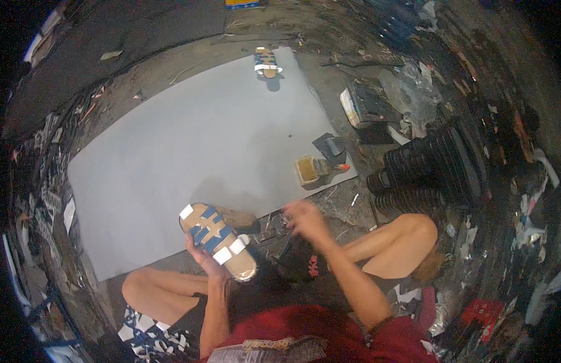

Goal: The person sits on the floor and applies glue to the soles of several sandals using a brush. They handle each sandal one at a time, dip the brush into a container of glue, and spread the adhesive on the sole before placing the sandal on a white sheet.

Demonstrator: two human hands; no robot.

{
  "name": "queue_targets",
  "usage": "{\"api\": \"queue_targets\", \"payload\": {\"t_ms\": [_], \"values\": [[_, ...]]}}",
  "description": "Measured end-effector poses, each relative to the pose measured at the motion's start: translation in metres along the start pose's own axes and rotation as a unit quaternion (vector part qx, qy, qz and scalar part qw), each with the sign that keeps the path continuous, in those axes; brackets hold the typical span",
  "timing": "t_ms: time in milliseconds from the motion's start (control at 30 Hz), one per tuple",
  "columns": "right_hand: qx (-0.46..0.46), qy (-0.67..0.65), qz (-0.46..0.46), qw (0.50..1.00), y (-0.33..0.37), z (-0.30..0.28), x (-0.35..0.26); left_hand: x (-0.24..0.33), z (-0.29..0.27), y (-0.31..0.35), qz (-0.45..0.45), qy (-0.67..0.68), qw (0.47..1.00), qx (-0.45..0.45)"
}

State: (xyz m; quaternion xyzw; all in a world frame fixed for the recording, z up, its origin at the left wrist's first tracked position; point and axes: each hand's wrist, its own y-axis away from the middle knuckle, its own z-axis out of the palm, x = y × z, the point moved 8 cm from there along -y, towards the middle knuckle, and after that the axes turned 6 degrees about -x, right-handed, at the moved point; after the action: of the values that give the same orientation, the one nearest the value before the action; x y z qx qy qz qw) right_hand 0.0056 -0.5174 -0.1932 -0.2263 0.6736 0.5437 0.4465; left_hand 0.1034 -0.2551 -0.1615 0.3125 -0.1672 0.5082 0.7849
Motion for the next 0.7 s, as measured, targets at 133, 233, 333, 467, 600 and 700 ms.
{"api": "queue_targets", "payload": {"t_ms": [133, 233, 333, 467, 600, 700], "values": [[0.298, -0.223, 0.052, 0.927, -0.068, -0.169, 0.075, 0.007, 0.011, -0.010, 0.011, 0.027, 0.998, 0.053], [0.282, -0.324, 0.099, 0.898, -0.125, -0.183, 0.112, 0.010, 0.009, -0.021, 0.046, 0.011, 0.995, 0.083], [0.207, -0.379, 0.130, 0.892, -0.165, -0.174, 0.119, 0.002, 0.011, -0.017, -0.011, 0.022, 0.993, 0.112], [0.171, -0.403, 0.116, 0.892, -0.184, -0.155, 0.115, 0.002, -0.001, -0.004, -0.035, 0.009, 0.989, 0.143], [0.171, -0.323, 0.113, 0.924, -0.177, -0.178, 0.130, 0.008, 0.016, -0.003, -0.039, -0.029, 0.991, 0.126], [0.182, -0.258, 0.120, 0.941, -0.171, -0.191, 0.126, 0.002, 0.017, -0.011, -0.040, 0.013, 0.997, 0.058]]}}
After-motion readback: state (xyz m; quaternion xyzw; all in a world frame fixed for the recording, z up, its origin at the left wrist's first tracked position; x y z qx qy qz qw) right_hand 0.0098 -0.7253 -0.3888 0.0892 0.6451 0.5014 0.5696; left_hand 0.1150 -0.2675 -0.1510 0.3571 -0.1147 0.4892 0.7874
